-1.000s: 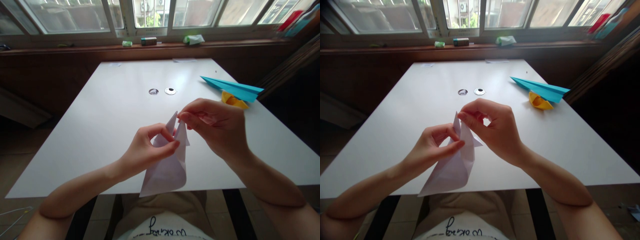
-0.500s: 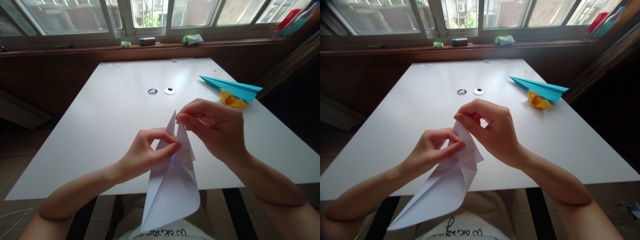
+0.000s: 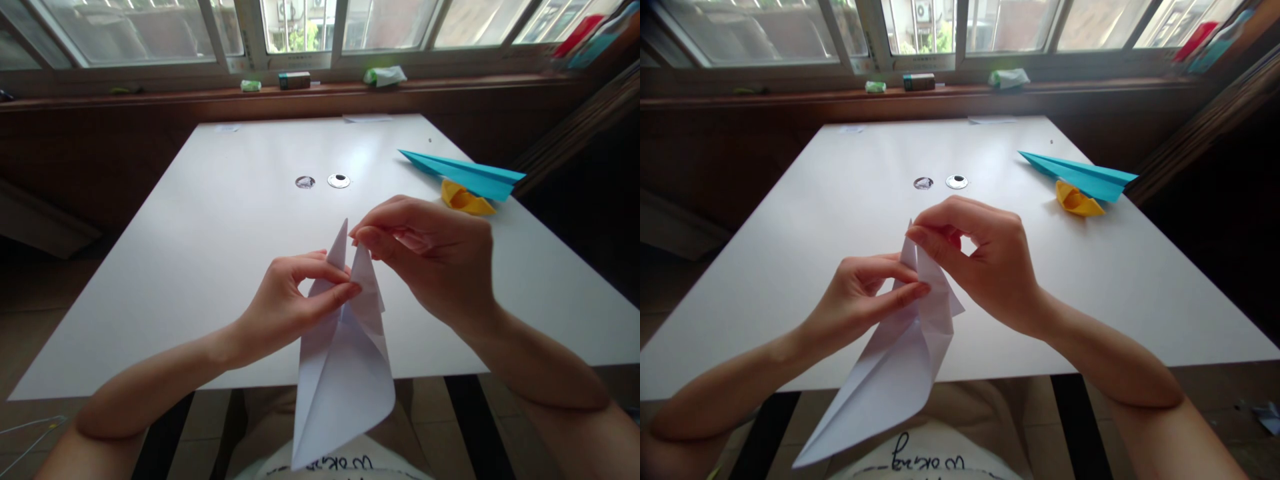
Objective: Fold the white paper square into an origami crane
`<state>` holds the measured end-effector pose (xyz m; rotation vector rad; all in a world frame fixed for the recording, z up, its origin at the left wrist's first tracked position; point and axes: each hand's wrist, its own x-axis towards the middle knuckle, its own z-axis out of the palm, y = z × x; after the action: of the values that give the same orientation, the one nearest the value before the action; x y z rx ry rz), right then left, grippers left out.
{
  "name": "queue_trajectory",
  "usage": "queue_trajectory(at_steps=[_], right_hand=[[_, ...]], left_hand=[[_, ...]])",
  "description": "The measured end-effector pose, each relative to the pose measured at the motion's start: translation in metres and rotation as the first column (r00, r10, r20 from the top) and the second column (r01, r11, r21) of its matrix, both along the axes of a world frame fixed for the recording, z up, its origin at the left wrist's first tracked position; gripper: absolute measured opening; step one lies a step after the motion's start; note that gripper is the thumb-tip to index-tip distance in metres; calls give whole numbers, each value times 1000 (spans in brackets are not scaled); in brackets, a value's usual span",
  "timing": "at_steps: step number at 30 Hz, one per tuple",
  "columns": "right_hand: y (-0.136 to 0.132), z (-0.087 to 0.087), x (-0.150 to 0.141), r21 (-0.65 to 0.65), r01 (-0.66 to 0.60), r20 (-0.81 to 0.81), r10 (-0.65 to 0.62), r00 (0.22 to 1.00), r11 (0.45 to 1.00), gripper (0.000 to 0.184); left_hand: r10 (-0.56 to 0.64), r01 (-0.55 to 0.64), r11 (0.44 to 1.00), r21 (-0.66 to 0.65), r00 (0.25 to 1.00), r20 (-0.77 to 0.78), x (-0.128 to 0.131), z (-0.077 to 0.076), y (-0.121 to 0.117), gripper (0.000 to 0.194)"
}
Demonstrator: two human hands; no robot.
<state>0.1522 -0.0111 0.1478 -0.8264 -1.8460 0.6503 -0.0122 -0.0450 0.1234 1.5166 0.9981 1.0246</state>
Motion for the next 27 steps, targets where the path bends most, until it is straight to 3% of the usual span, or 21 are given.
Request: queue_trajectory(at_steps=[7,12,16,20,27], right_hand=[[0,-1,-1,-3,10,-21,-10,1000,1000,8],[0,-2,-2,-17,-31,-63,30,998,999,6],[2,-2,-2,-64,-47,-83,42,996,997,6],[3,-1,-1,-57,-40,-68,37,997,998,8],[2,1,1,-18,-31,-15,31,999,999,6]], left_hand=[[-9,9,1000,-28,1000,6,1,0,-2,14],[-97,98,995,-27,995,27,0,0,-1,27],[-91,91,990,109,996,-9,0,-5,1,13],[-88,98,964,246,995,-52,1,-10,2,16],[-43,76,949,305,993,-113,1,-7,1,17]])
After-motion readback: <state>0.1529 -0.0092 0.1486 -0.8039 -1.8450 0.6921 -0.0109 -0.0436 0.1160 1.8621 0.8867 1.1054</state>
